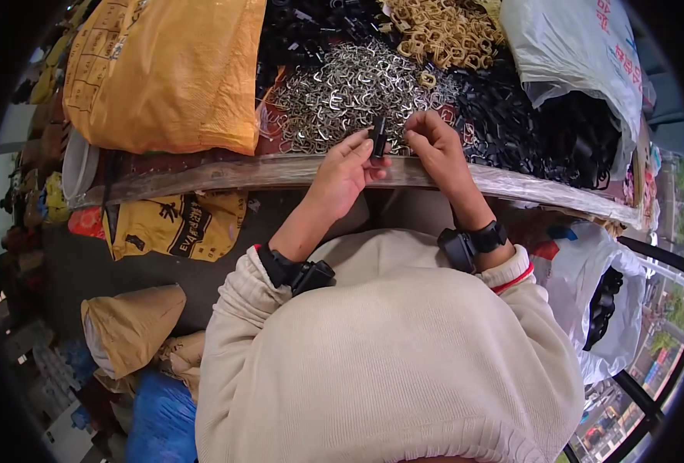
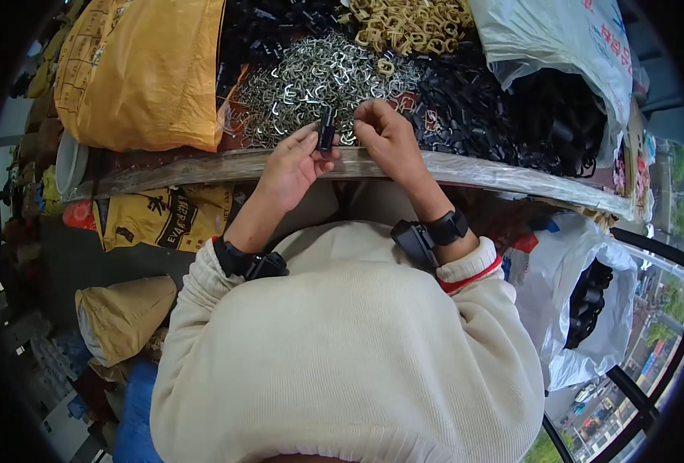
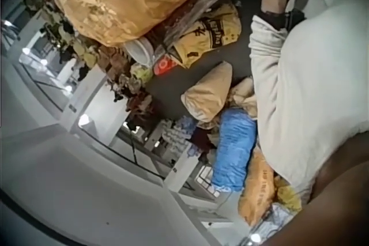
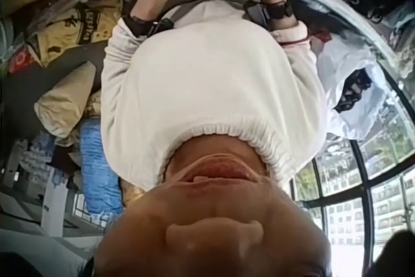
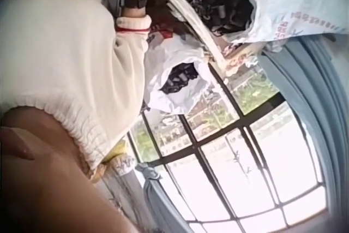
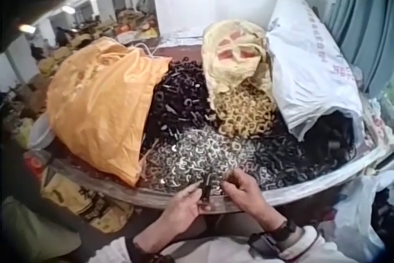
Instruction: Manually assembling small metal clips onto black plastic components at a factory workbench.
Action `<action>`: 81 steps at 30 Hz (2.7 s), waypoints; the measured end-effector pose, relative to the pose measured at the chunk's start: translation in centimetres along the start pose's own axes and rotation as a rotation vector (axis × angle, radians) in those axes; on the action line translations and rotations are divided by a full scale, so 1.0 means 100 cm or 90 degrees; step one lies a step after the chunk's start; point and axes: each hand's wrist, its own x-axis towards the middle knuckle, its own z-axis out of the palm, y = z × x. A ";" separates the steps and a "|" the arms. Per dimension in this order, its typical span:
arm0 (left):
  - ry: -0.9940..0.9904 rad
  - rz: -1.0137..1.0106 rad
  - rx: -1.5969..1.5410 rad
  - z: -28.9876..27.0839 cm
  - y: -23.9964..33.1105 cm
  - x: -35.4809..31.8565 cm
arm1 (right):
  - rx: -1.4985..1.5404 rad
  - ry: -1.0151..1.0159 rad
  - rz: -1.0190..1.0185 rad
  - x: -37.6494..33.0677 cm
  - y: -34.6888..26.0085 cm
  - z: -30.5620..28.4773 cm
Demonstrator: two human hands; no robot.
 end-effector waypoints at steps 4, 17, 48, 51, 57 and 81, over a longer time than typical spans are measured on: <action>0.006 0.026 -0.008 0.000 -0.001 -0.007 | -0.044 0.021 -0.045 -0.004 -0.005 0.005; -0.052 -0.017 -0.034 -0.005 -0.003 -0.023 | -0.076 -0.103 -0.077 -0.019 -0.021 0.024; -0.002 -0.082 -0.121 -0.014 0.001 -0.028 | -0.652 0.010 -0.170 0.014 0.008 -0.014; 0.008 -0.082 -0.123 -0.014 0.000 -0.030 | -0.626 0.042 -0.177 0.014 0.005 -0.017; -0.015 -0.074 -0.106 -0.014 -0.003 -0.028 | -0.626 -0.032 -0.206 0.007 -0.002 -0.018; -0.102 -0.021 -0.120 0.004 0.000 -0.031 | 0.261 -0.194 0.198 -0.010 -0.021 0.016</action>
